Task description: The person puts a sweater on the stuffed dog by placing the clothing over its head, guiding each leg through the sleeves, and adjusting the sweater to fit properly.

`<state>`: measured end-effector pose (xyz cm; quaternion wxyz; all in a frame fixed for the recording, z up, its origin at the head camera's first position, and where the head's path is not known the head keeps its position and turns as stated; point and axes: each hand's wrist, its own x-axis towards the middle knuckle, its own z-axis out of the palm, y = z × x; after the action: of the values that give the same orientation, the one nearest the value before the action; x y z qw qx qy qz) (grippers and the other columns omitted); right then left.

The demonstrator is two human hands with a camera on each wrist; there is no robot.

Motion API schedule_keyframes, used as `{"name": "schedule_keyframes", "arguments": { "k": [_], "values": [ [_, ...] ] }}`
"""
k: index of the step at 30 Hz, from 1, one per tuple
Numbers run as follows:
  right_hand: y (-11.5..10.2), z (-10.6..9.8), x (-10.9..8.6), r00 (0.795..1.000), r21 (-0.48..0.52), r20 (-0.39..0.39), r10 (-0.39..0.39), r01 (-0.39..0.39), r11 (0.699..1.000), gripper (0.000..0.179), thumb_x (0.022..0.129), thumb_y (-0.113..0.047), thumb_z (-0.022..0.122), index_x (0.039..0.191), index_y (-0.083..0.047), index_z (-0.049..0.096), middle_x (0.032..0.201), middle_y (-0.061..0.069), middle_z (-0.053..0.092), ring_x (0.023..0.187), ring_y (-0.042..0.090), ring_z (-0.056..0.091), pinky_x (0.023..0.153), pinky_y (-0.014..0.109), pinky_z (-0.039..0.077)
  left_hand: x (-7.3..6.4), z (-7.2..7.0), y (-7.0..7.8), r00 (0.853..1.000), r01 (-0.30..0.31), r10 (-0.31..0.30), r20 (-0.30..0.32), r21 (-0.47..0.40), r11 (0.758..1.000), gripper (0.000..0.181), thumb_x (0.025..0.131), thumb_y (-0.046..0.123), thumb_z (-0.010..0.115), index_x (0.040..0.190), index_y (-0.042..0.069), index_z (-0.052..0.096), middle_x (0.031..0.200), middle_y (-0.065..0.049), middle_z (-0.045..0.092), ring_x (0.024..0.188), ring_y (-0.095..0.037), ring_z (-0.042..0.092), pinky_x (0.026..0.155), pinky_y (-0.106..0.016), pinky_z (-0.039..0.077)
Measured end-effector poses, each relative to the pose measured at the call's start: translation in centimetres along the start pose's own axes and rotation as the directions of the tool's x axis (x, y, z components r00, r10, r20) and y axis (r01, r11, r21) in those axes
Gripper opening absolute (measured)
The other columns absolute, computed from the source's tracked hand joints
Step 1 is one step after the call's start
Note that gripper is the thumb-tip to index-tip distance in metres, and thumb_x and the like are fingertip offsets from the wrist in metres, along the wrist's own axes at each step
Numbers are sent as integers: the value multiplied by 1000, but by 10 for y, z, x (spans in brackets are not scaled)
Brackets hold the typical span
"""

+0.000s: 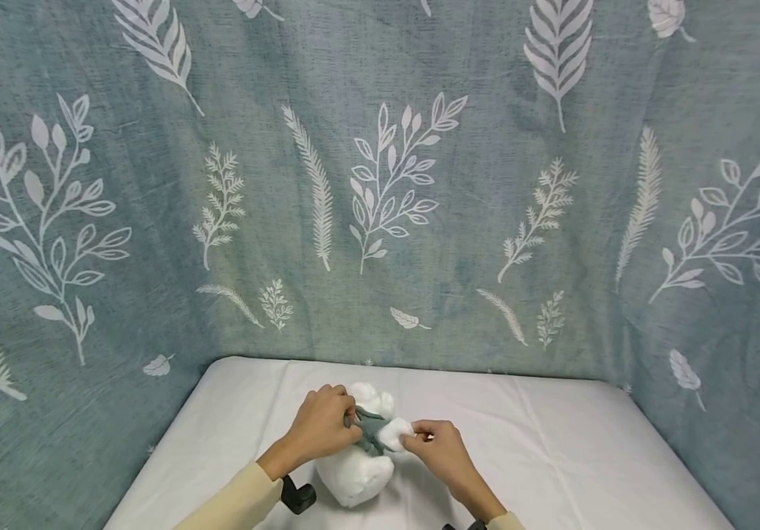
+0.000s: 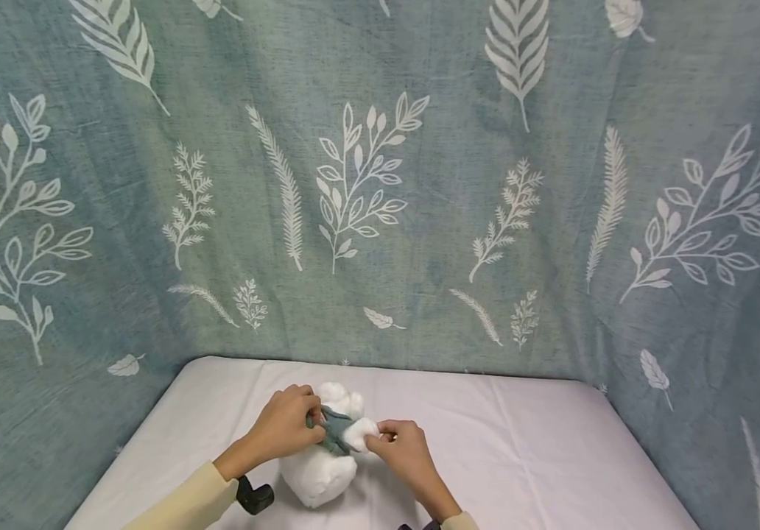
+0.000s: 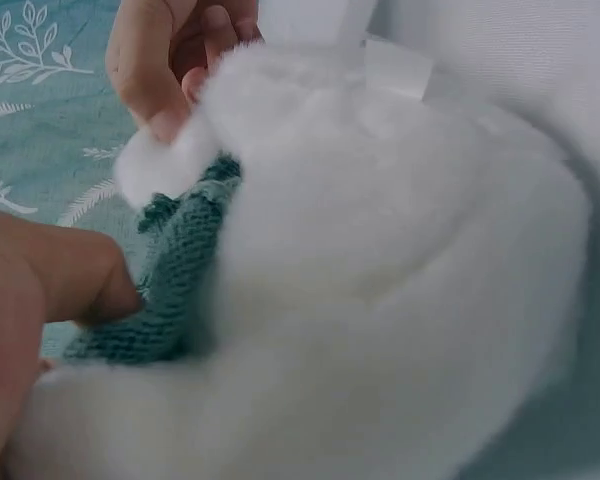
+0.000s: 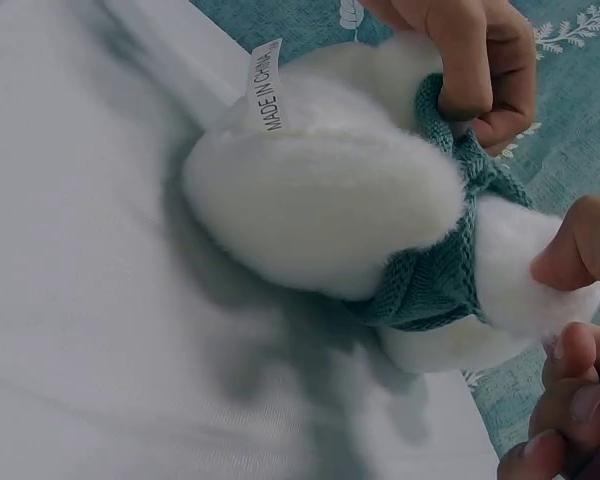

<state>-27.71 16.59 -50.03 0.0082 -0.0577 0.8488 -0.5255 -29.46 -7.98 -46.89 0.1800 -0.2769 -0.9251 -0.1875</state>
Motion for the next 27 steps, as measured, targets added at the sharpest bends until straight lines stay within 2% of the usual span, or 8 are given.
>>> {"name": "schedule_keyframes", "arguments": {
  "k": [4, 7, 10, 13, 18, 22, 27],
  "values": [
    [-1, 0, 1, 1000, -5, 20, -2, 2, 1000, 36, 90, -37, 79, 109, -7, 76, 79, 0, 60, 70, 14, 51, 61, 29, 44, 0, 2, 3, 998, -46, 47, 42, -13, 999, 10, 79, 21, 72, 84, 24, 64, 80, 11, 48, 73, -12, 37, 68, -33, 32],
    [-3, -1, 0, 998, -10, 55, -23, 24, 1000, 41, 89, -45, 79, 107, -9, 77, 74, -1, 57, 65, 13, 46, 59, 28, 41, 0, 7, 5, 996, -77, 78, 43, -31, 997, 10, 86, 27, 74, 95, 25, 70, 83, 10, 49, 76, -12, 35, 69, -33, 31],
    [-3, -1, -1, 996, -12, 72, -53, 54, 998, 40, 89, -47, 79, 102, -10, 76, 68, -3, 52, 61, 12, 42, 56, 26, 39, 1, 11, 9, 995, -103, 103, 16, -15, 995, 7, 88, 30, 77, 93, 26, 73, 82, 10, 48, 75, -12, 33, 68, -32, 30],
    [-4, 0, -2, 995, -29, 64, -77, 79, 996, 37, 90, -46, 78, 96, -10, 75, 66, -4, 50, 59, 12, 42, 54, 26, 38, 3, 13, 13, 992, -125, 126, -3, 41, 991, 6, 87, 27, 78, 87, 26, 72, 81, 9, 46, 74, -12, 32, 67, -30, 29],
    [-2, 0, -4, 995, -63, 61, -78, 82, 995, 37, 92, -44, 77, 81, -10, 68, 62, -6, 44, 58, 11, 39, 54, 24, 35, 0, 9, 13, 996, -91, 90, 12, 85, 992, 7, 81, 22, 77, 79, 24, 71, 82, 8, 49, 73, -12, 33, 66, -30, 29],
    [1, 1, -6, 998, -45, 40, -53, 55, 997, 33, 92, -38, 77, 78, -9, 66, 65, -6, 45, 62, 11, 41, 55, 24, 34, -3, 6, 9, 999, -47, 46, 15, 64, 997, 9, 79, 19, 75, 77, 25, 69, 85, 9, 52, 73, -12, 37, 66, -31, 30],
    [4, 5, -6, 999, 8, 39, -13, 12, 1000, 31, 92, -33, 78, 78, -8, 67, 67, -5, 45, 64, 12, 39, 55, 25, 33, -5, 5, 2, 1000, -29, 28, 14, 49, 998, 12, 80, 19, 74, 74, 26, 66, 87, 9, 54, 73, -12, 39, 66, -32, 32]
  ]
}}
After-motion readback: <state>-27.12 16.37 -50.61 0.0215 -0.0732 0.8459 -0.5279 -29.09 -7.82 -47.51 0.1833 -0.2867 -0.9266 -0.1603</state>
